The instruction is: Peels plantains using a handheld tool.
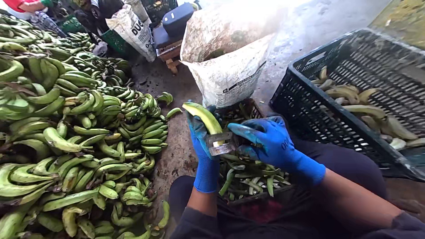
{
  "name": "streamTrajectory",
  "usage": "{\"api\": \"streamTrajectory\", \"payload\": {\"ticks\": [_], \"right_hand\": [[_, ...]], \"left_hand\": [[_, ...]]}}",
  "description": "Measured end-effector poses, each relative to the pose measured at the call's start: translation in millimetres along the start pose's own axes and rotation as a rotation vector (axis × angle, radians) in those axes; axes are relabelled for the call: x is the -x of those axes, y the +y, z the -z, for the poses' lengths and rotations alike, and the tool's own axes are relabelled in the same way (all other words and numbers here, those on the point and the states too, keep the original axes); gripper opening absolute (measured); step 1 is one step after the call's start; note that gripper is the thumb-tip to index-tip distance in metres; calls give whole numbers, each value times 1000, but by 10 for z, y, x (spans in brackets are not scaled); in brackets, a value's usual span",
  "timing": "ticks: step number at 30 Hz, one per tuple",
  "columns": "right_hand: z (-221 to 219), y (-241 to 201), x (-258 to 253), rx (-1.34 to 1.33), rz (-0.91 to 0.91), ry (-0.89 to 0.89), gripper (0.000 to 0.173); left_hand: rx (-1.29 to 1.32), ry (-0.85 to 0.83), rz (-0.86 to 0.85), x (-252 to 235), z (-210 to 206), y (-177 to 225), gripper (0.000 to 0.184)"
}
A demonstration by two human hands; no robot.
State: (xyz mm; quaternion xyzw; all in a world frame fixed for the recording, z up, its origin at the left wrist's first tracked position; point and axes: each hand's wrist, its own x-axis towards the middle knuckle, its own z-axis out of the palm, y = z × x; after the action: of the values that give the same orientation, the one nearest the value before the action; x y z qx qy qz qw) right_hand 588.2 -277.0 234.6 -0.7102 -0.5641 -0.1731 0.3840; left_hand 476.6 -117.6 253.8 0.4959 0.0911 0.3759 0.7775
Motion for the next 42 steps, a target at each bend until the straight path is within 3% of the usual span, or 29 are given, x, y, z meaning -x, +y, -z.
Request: {"api": "streamTrajectory", "payload": {"ticks": [2,4,6,7,9,11,13,15,18,20,22,24,26,27,30,33,39,42], "right_hand": [[53,162,-113,-7,-40,18,42],[131,403,-288,69,-132,55,47],[154,530,-362,141,-230,73,52],[153,516,-353,149,-261,78,54],[117,331,-263,140,-240,65,53],[20,105,-99,121,-117,86,50],[-32,3,-6,122,12,130,44],[22,70,-73,96,38,116,44],[130,380,-299,60,-46,37,54],[182,555,-396,63,-135,3,53],[195,620,-410,80,-256,-22,50],[139,498,-344,105,-279,26,50],[17,271,-154,112,-156,128,50],[-54,171,-60,118,-73,188,49],[-116,32,-10,114,47,244,44],[-27,80,-124,22,-20,150,51],[-11,166,-139,20,8,133,46],[103,370,-323,-49,-229,-74,49]], "left_hand": [[-34,-177,168,79,45,11,37],[32,-413,475,28,118,2,34],[121,-476,627,-17,154,-44,45],[131,-416,601,-31,142,-54,45],[107,-185,382,-38,88,-47,41],[120,99,124,-63,-40,-35,38],[189,249,-45,-68,-164,-6,34],[136,100,-38,34,-150,-35,33],[-85,-283,293,65,58,1,36],[-257,-540,500,-9,189,55,51],[-261,-626,525,-48,232,19,61],[-153,-451,405,-89,226,-28,57],[151,-133,328,-115,60,1,36],[326,-51,303,-132,-19,59,37],[659,-31,262,-84,-110,120,44],[492,-146,258,12,-176,77,45],[-151,-147,95,99,-82,19,46],[-398,-290,88,179,-23,-6,55]]}}
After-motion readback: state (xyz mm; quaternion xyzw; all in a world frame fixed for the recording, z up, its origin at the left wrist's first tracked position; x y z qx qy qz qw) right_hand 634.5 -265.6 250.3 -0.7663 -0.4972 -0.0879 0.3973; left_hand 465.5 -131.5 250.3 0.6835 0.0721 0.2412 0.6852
